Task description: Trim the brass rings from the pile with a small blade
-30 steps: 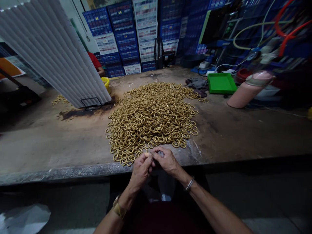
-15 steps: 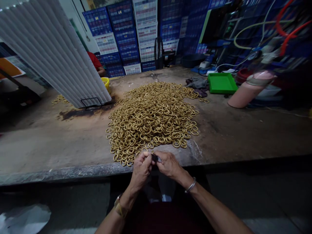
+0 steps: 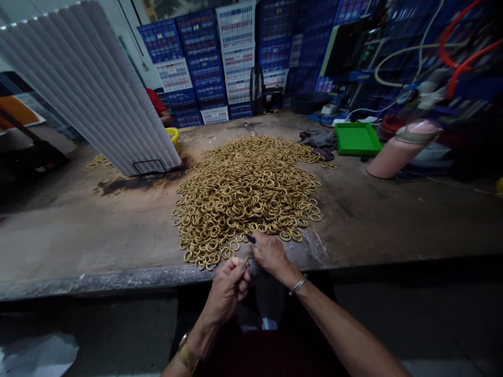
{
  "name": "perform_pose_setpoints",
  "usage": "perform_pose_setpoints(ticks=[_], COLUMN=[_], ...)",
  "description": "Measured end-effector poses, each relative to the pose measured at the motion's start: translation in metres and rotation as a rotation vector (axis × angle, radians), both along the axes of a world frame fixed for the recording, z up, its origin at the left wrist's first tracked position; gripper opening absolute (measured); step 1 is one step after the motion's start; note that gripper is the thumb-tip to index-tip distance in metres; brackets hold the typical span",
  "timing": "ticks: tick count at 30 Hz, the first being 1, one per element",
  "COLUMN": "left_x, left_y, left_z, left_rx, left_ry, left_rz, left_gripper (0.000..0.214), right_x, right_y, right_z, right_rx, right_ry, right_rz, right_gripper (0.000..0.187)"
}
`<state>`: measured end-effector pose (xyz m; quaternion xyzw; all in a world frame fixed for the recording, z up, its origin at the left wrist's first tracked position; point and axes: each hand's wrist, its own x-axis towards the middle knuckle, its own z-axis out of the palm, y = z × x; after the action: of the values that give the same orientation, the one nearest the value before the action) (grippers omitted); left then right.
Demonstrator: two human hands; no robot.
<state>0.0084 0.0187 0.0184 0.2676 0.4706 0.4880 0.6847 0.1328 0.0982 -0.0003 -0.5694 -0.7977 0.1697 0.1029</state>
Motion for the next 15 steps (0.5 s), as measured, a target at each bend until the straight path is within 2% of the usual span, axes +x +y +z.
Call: perform_pose_setpoints(ticks=[5, 11, 15], left_x=[-0.002, -0.006, -0.011], left_y=[0.000, 0.004, 0.008], left_z=[-0.008, -0.009, -0.009], left_rx=[-0.095, -0.105, -0.144], left_ry=[-0.173, -0.262, -0.382], left_rz=[0.056, 0.096, 0.066], left_gripper=[0.028, 0.024, 0.020], right_x=[-0.007, -0.017, -0.013], right_y=[0.009, 0.011, 0.014], right_z=[-0.004, -0.003, -0.006], right_rx=[0.121, 0.096, 0.118], right_ry=[0.106, 0.022, 0.080], right_rz=[-0.085, -0.129, -0.132], right_gripper=[0.018, 0.014, 0.015])
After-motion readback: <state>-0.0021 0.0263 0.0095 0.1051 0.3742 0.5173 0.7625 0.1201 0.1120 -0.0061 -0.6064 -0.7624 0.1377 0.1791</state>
